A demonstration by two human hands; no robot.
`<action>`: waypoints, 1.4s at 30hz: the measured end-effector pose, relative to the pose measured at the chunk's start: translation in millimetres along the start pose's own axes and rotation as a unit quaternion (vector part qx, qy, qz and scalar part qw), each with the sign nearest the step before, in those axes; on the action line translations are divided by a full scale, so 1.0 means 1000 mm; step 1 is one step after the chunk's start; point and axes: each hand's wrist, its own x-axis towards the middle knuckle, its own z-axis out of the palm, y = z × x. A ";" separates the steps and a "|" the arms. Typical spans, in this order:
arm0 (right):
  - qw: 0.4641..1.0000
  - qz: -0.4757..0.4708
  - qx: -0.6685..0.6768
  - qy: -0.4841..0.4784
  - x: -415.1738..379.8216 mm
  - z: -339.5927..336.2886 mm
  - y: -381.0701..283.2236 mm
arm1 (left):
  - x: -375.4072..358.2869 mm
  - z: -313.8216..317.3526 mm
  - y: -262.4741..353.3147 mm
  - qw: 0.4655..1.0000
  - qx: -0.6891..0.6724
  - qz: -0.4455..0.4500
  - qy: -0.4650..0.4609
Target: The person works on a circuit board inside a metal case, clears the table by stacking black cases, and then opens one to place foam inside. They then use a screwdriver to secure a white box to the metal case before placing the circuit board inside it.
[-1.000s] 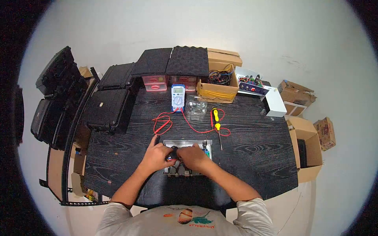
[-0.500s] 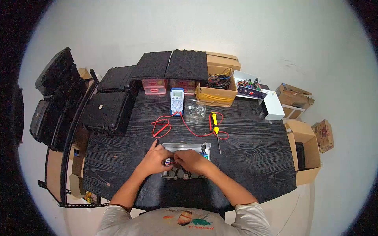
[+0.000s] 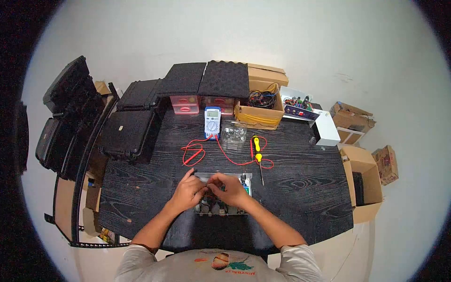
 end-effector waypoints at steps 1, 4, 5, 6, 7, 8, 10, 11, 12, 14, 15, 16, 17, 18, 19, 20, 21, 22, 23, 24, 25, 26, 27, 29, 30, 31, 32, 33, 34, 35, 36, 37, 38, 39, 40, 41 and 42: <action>1.000 -0.019 -0.020 0.011 0.000 0.000 -0.001 | 0.001 0.000 0.001 1.000 0.000 0.004 0.010; 0.996 -0.060 -0.060 0.028 0.000 0.000 -0.002 | -0.001 0.004 -0.001 1.000 -0.008 0.003 0.021; 0.996 -0.065 -0.059 0.022 -0.001 0.000 0.000 | -0.002 0.005 -0.001 1.000 -0.010 0.006 0.024; 0.996 -0.069 -0.059 0.017 -0.002 0.000 0.002 | -0.002 0.006 -0.001 1.000 -0.011 0.009 0.027; 0.998 -0.037 -0.040 0.004 -0.003 0.001 0.003 | -0.003 0.007 -0.001 0.999 -0.012 0.012 0.031; 1.000 -0.005 -0.022 -0.008 -0.004 0.003 0.004 | -0.004 0.008 0.000 0.999 -0.014 0.017 0.042; 0.997 0.049 0.059 -0.030 -0.006 0.006 0.009 | -0.005 0.010 0.001 0.997 -0.018 0.028 0.065; 0.989 0.070 0.124 -0.039 -0.005 0.008 0.015 | -0.005 0.010 0.001 0.997 -0.012 0.032 0.075; 0.977 0.092 0.188 -0.048 -0.003 0.007 0.019 | -0.005 0.007 0.004 0.996 -0.007 0.036 0.085; 0.937 0.105 0.334 0.014 0.005 -0.001 0.028 | -0.005 0.006 0.003 0.992 -0.015 0.043 0.118; 0.907 0.110 0.405 0.045 0.012 -0.007 0.031 | -0.006 0.008 0.001 0.989 -0.029 0.047 0.140; 0.930 0.077 0.349 0.084 0.025 -0.018 0.032 | -0.007 0.010 -0.002 0.985 -0.043 0.050 0.162; 0.947 0.044 0.292 0.124 0.040 -0.031 0.034 | -0.009 0.012 -0.005 0.983 -0.043 0.050 0.173; 0.961 0.035 0.216 0.171 0.054 -0.045 0.025 | -0.012 0.014 -0.008 0.980 -0.044 0.051 0.185; 0.972 0.003 0.094 0.213 0.073 -0.060 0.042 | -0.013 0.015 -0.012 0.978 -0.045 0.051 0.196; 0.972 0.057 -0.043 0.223 0.085 -0.078 0.031 | -0.013 0.017 -0.015 0.978 -0.051 0.037 0.200; 0.955 -0.046 -0.133 0.261 0.101 -0.089 0.048 | -0.013 0.019 -0.018 0.977 -0.057 0.024 0.203; 0.941 -0.101 -0.182 0.266 0.112 -0.099 0.049 | -0.012 0.021 -0.020 0.977 -0.063 0.010 0.205; 0.939 -0.093 -0.220 0.249 0.121 -0.107 0.056 | -0.011 0.022 -0.021 0.976 -0.068 -0.007 0.206; 0.934 -0.085 -0.258 0.231 0.128 -0.112 0.060 | -0.010 0.022 -0.022 0.975 -0.073 -0.024 0.207; 0.937 -0.066 -0.266 0.216 0.133 -0.115 0.065 | -0.009 0.023 -0.023 0.974 -0.078 -0.041 0.209; 0.940 -0.046 -0.274 0.200 0.137 -0.117 0.070 | -0.009 0.023 -0.023 0.974 -0.081 -0.043 0.207; 0.941 -0.026 -0.281 0.184 0.140 -0.118 0.073 | -0.008 0.023 -0.024 0.974 -0.085 -0.046 0.206; 0.933 -0.048 -0.305 0.187 0.144 -0.119 0.078 | -0.007 0.024 -0.025 0.973 -0.091 -0.053 0.203; 0.928 -0.059 -0.317 0.187 0.146 -0.119 0.083 | -0.007 0.025 -0.026 0.973 -0.094 -0.058 0.201; 0.930 -0.037 -0.318 0.179 0.149 -0.119 0.087 | -0.007 0.026 -0.027 0.973 -0.097 -0.062 0.199; 0.932 -0.015 -0.319 0.172 0.152 -0.120 0.092 | -0.006 0.027 -0.027 0.972 -0.105 -0.064 0.201; 0.933 0.007 -0.320 0.164 0.153 -0.119 0.090 | -0.005 0.028 -0.028 0.971 -0.113 -0.066 0.202; 0.931 -0.003 -0.331 0.155 0.152 -0.119 0.089 | -0.005 0.029 -0.029 0.969 -0.121 -0.068 0.203; 0.928 -0.013 -0.341 0.147 0.149 -0.119 0.087 | -0.005 0.030 -0.031 0.970 -0.125 -0.078 0.195; 0.926 -0.023 -0.351 0.138 0.144 -0.117 0.080 | -0.005 0.032 -0.034 0.970 -0.129 -0.087 0.188; 0.936 -0.052 -0.326 0.121 0.136 -0.114 0.072 | -0.004 0.031 -0.035 0.970 -0.132 -0.097 0.181; 0.945 -0.081 -0.301 0.104 0.123 -0.109 0.065 | -0.004 0.032 -0.036 0.969 -0.138 -0.104 0.178; 0.951 -0.110 -0.275 0.086 0.109 -0.103 0.049 | -0.002 0.032 -0.035 0.967 -0.144 -0.111 0.176; 0.964 -0.096 -0.249 0.008 0.089 -0.098 0.007 | -0.001 0.031 -0.034 0.966 -0.151 -0.119 0.173; 0.956 -0.134 -0.255 -0.063 0.074 -0.094 0.010 | -0.001 0.030 -0.035 0.967 -0.147 -0.117 0.170; 0.928 -0.142 -0.319 -0.133 0.054 -0.089 0.002 | 0.000 0.029 -0.035 0.969 -0.144 -0.114 0.166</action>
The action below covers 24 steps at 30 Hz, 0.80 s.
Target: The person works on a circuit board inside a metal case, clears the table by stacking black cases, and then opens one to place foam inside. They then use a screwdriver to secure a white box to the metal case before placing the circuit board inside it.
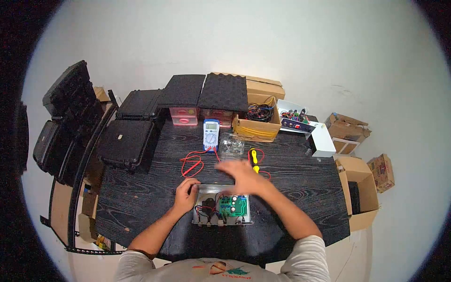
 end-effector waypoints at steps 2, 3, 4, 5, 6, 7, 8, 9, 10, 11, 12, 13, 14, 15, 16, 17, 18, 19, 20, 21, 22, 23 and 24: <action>0.994 0.036 -0.018 -0.106 -0.025 -0.007 -0.047 | 0.002 0.001 0.001 1.000 0.000 0.000 -0.005; 0.990 0.043 -0.034 -0.130 -0.035 -0.006 -0.059 | 0.002 0.001 0.002 1.000 -0.002 -0.003 -0.005; 0.986 0.052 -0.049 -0.154 -0.044 -0.004 -0.066 | 0.002 0.002 0.003 1.000 -0.005 -0.006 -0.007; 0.985 0.053 -0.058 -0.154 -0.050 0.001 -0.067 | 0.002 0.003 0.002 1.000 0.007 0.003 -0.007; 0.984 0.055 -0.066 -0.154 -0.053 0.007 -0.066 | 0.002 0.003 0.001 1.000 0.018 0.012 -0.008; 0.984 0.059 -0.074 -0.152 -0.056 0.011 -0.066 | 0.003 0.003 0.000 0.999 0.030 0.022 -0.011; 0.985 0.057 -0.069 -0.149 -0.058 0.014 -0.065 | 0.003 0.005 0.000 0.999 0.028 0.023 -0.006; 0.986 0.055 -0.063 -0.145 -0.058 0.014 -0.066 | 0.002 0.006 0.000 0.999 0.027 0.024 -0.002; 0.987 0.053 -0.057 -0.140 -0.058 0.015 -0.066 | 0.002 0.006 0.001 0.999 0.026 0.026 0.002; 0.989 0.047 -0.049 -0.133 -0.059 0.017 -0.064 | 0.001 0.004 -0.001 0.999 0.044 0.007 -0.013; 0.988 0.050 -0.058 -0.132 -0.059 0.016 -0.066 | -0.001 0.008 0.001 1.000 0.029 -0.008 0.000; 0.988 0.053 -0.067 -0.132 -0.059 0.014 -0.071 | -0.004 0.011 0.002 0.999 0.015 -0.025 0.014; 0.987 0.056 -0.074 -0.132 -0.059 0.012 -0.072 | -0.007 0.012 0.003 0.999 0.002 -0.042 0.027; 0.990 0.042 -0.089 -0.096 -0.063 0.021 -0.066 | -0.013 0.008 -0.002 0.995 0.014 -0.091 -0.032; 0.992 0.042 -0.079 -0.089 -0.063 0.019 -0.068 | -0.014 0.008 -0.004 0.996 -0.013 -0.081 -0.022; 0.993 0.041 -0.069 -0.083 -0.063 0.016 -0.070 | -0.013 0.011 -0.006 0.996 -0.040 -0.074 -0.011; 0.994 0.041 -0.057 -0.080 -0.064 0.013 -0.073 | -0.015 0.011 -0.006 0.995 -0.067 -0.069 -0.001; 0.994 0.040 -0.074 -0.075 -0.066 0.010 -0.074 | -0.017 0.011 -0.004 0.995 -0.059 -0.083 -0.003; 0.994 0.048 -0.067 -0.072 -0.068 0.002 -0.072 | -0.018 0.012 -0.004 0.995 -0.055 -0.082 -0.001; 0.994 0.058 -0.056 -0.069 -0.070 -0.008 -0.074 | -0.023 0.011 -0.008 0.995 -0.049 -0.083 -0.003; 0.994 0.069 -0.042 -0.067 -0.074 -0.018 -0.076 | -0.017 0.009 0.004 0.995 -0.042 -0.087 -0.006; 0.995 0.086 -0.010 -0.056 -0.079 -0.030 -0.075 | -0.017 0.002 0.017 0.994 0.019 -0.106 -0.036; 0.992 0.119 -0.003 -0.046 -0.082 -0.044 -0.074 | -0.014 0.003 0.019 0.991 0.050 -0.108 -0.056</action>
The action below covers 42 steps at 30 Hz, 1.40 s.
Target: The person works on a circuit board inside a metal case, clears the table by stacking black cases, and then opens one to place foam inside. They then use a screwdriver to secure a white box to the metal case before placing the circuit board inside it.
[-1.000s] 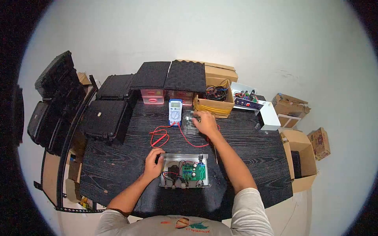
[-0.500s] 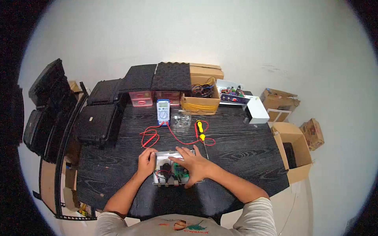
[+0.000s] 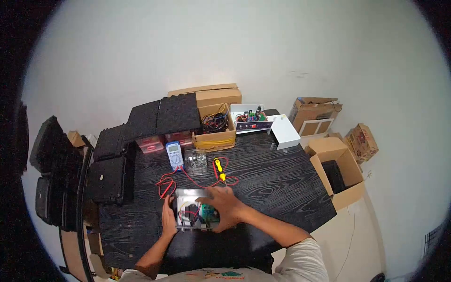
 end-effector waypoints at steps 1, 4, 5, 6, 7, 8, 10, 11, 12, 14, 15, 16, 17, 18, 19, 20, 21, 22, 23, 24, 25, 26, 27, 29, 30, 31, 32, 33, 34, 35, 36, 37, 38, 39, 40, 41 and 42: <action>0.999 0.034 0.010 0.007 -0.003 -0.015 0.002 | -0.001 0.000 0.002 0.999 0.032 -0.004 -0.017; 0.986 0.124 0.000 0.113 -0.025 -0.045 0.021 | 0.000 0.003 0.021 0.993 0.105 -0.026 -0.051; 0.977 0.153 0.004 0.151 -0.032 -0.059 0.029 | -0.001 0.004 0.023 0.990 0.131 -0.018 -0.057; 0.965 0.181 0.007 0.189 -0.037 -0.072 0.039 | -0.002 0.004 0.024 0.986 0.157 -0.009 -0.063; 0.951 0.219 -0.009 0.217 -0.042 -0.080 0.056 | -0.001 0.003 0.028 0.986 0.155 0.011 -0.065; 0.935 0.257 -0.026 0.245 -0.047 -0.086 0.074 | -0.001 0.003 0.033 0.984 0.163 0.002 -0.067; 0.903 0.346 -0.008 0.255 -0.051 -0.119 0.100 | 0.000 0.004 0.043 0.981 0.180 -0.016 -0.070; 0.884 0.373 -0.019 0.280 -0.054 -0.129 0.120 | 0.003 0.006 0.045 0.980 0.185 -0.015 -0.068; 0.864 0.401 -0.029 0.301 -0.057 -0.134 0.143 | 0.002 0.006 0.043 0.979 0.191 -0.017 -0.069; 0.831 0.454 -0.019 0.321 -0.059 -0.152 0.183 | 0.002 0.008 0.043 0.977 0.197 -0.028 -0.071; 0.808 0.486 -0.041 0.330 -0.059 -0.156 0.205 | 0.002 0.008 0.044 0.977 0.198 -0.038 -0.074; 0.795 0.508 -0.043 0.329 -0.060 -0.162 0.224 | 0.001 0.008 0.041 0.976 0.200 -0.047 -0.076; 0.782 0.521 -0.056 0.339 -0.060 -0.165 0.243 | 0.001 0.009 0.037 0.975 0.205 -0.034 -0.073; 0.768 0.533 -0.070 0.348 -0.059 -0.169 0.259 | 0.002 0.010 0.037 0.975 0.208 -0.038 -0.075; 0.760 0.534 -0.068 0.365 -0.058 -0.172 0.274 | 0.003 0.010 0.037 0.974 0.211 -0.042 -0.076; 0.751 0.544 -0.067 0.368 -0.056 -0.176 0.287 | 0.004 0.010 0.038 0.972 0.214 -0.046 -0.079; 0.742 0.554 -0.066 0.370 -0.054 -0.178 0.299 | 0.003 0.010 0.037 0.972 0.218 -0.040 -0.080; 0.733 0.565 -0.065 0.374 -0.051 -0.181 0.308 | 0.005 0.011 0.036 0.971 0.220 -0.033 -0.081; 0.730 0.573 -0.065 0.368 -0.048 -0.184 0.316 | 0.006 0.012 0.034 0.971 0.223 -0.025 -0.081; 0.731 0.579 -0.062 0.356 -0.044 -0.185 0.323 | 0.007 0.012 0.035 0.971 0.225 -0.021 -0.082; 0.732 0.585 -0.059 0.346 -0.040 -0.187 0.330 | 0.009 0.012 0.036 0.970 0.227 -0.017 -0.082; 0.732 0.591 -0.055 0.334 -0.038 -0.187 0.335 | 0.009 0.012 0.036 0.970 0.230 -0.013 -0.083; 0.738 0.600 -0.040 0.307 -0.034 -0.187 0.341 | 0.010 0.013 0.037 0.969 0.232 -0.012 -0.085; 0.744 0.584 -0.046 0.321 -0.027 -0.181 0.347 | 0.011 0.012 0.036 0.967 0.236 -0.011 -0.090; 0.747 0.577 -0.050 0.327 -0.024 -0.175 0.351 | 0.010 0.012 0.035 0.966 0.240 -0.013 -0.091; 0.744 0.584 -0.048 0.321 -0.021 -0.172 0.355 | 0.011 0.012 0.035 0.965 0.244 -0.014 -0.092; 0.743 0.587 -0.044 0.318 -0.020 -0.169 0.359 | 0.011 0.012 0.034 0.964 0.247 -0.016 -0.092; 0.743 0.590 -0.040 0.314 -0.019 -0.169 0.360 | 0.011 0.012 0.037 0.964 0.248 -0.020 -0.093; 0.742 0.593 -0.036 0.311 -0.018 -0.169 0.360 | 0.013 0.012 0.041 0.964 0.248 -0.024 -0.092; 0.744 0.589 -0.021 0.314 -0.018 -0.169 0.361 | 0.013 0.012 0.043 0.964 0.249 -0.028 -0.092; 0.746 0.586 -0.028 0.314 -0.018 -0.168 0.362 | 0.014 0.012 0.042 0.965 0.246 -0.027 -0.091; 0.748 0.583 -0.035 0.314 -0.018 -0.166 0.363 | 0.013 0.012 0.040 0.965 0.244 -0.026 -0.090; 0.750 0.581 -0.043 0.314 -0.019 -0.165 0.364 | 0.012 0.012 0.039 0.966 0.241 -0.026 -0.089; 0.756 0.580 -0.041 0.300 -0.019 -0.164 0.367 | 0.011 0.012 0.037 0.965 0.244 -0.025 -0.092; 0.759 0.581 -0.039 0.292 -0.018 -0.164 0.370 | 0.012 0.012 0.036 0.964 0.248 -0.024 -0.094; 0.761 0.582 -0.036 0.284 -0.018 -0.164 0.372 | 0.012 0.011 0.034 0.963 0.251 -0.022 -0.095; 0.763 0.583 -0.033 0.275 -0.018 -0.164 0.373 | 0.012 0.011 0.035 0.963 0.252 -0.023 -0.092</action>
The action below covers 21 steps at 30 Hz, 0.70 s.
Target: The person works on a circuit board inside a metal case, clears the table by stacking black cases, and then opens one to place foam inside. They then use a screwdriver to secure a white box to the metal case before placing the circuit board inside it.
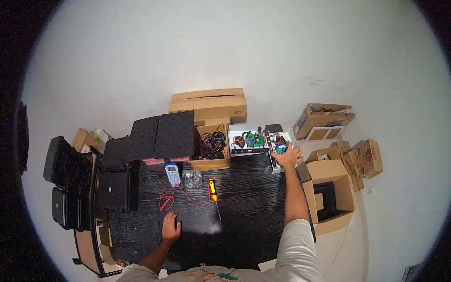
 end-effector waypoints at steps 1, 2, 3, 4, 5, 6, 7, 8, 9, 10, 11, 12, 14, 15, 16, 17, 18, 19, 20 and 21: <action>1.000 -0.005 -0.001 -0.023 0.001 -0.001 0.001 | 0.000 0.000 0.001 1.000 0.001 -0.001 0.002; 1.000 -0.018 -0.002 -0.007 0.001 -0.001 0.003 | -0.001 0.000 0.002 1.000 0.002 -0.002 0.004; 0.999 -0.030 -0.003 0.010 -0.003 -0.004 0.000 | -0.001 0.001 0.001 1.000 0.001 0.001 0.004; 0.999 -0.043 -0.003 0.027 -0.008 -0.006 -0.003 | -0.001 0.001 0.000 1.000 0.000 0.003 0.004; 0.996 -0.061 -0.003 0.069 -0.016 -0.006 -0.008 | -0.001 0.002 -0.002 1.000 0.000 0.006 0.006; 0.991 -0.094 0.017 0.090 -0.024 -0.005 -0.011 | 0.000 0.001 -0.002 1.000 -0.005 0.010 0.006; 0.985 -0.128 0.037 0.110 -0.036 -0.001 -0.012 | 0.000 0.000 -0.002 1.000 -0.010 0.012 0.007; 0.976 -0.165 0.059 0.129 -0.050 0.006 -0.016 | -0.001 -0.001 -0.002 1.000 -0.014 0.012 0.009; 0.962 -0.228 0.059 0.138 -0.074 0.003 -0.022 | 0.000 -0.001 -0.003 0.999 -0.012 0.028 0.021; 0.938 -0.292 0.084 0.164 -0.095 0.012 -0.024 | 0.000 0.000 -0.005 0.999 -0.017 0.029 0.021; 0.934 -0.318 0.098 0.127 -0.121 0.016 -0.030 | 0.001 0.001 -0.005 0.999 -0.023 0.028 0.021; 0.920 -0.356 0.122 0.111 -0.150 0.025 -0.035 | -0.002 0.000 -0.006 0.999 -0.028 0.027 0.021; 0.911 -0.394 0.116 0.039 -0.206 0.048 -0.043 | 0.000 -0.008 0.000 0.999 -0.019 0.026 0.010; 0.902 -0.419 0.107 0.005 -0.233 0.059 -0.045 | -0.001 -0.011 0.002 0.999 -0.016 0.028 0.004; 0.889 -0.441 0.120 -0.022 -0.260 0.066 -0.051 | -0.004 -0.009 0.001 0.999 -0.016 0.035 0.010; 0.875 -0.463 0.133 -0.049 -0.286 0.072 -0.057 | -0.005 -0.006 -0.004 0.999 -0.016 0.043 0.014; 0.861 -0.480 0.152 -0.074 -0.309 0.083 -0.063 | -0.006 -0.003 -0.009 0.998 -0.015 0.050 0.020; 0.845 -0.497 0.172 -0.098 -0.331 0.094 -0.068 | -0.008 0.001 -0.016 0.998 -0.041 0.050 0.014; 0.827 -0.523 0.180 -0.103 -0.349 0.102 -0.073 | -0.010 0.005 -0.022 0.996 -0.066 0.050 0.011; 0.806 -0.551 0.189 -0.108 -0.366 0.108 -0.081 | -0.012 0.003 -0.028 0.995 -0.091 0.048 0.010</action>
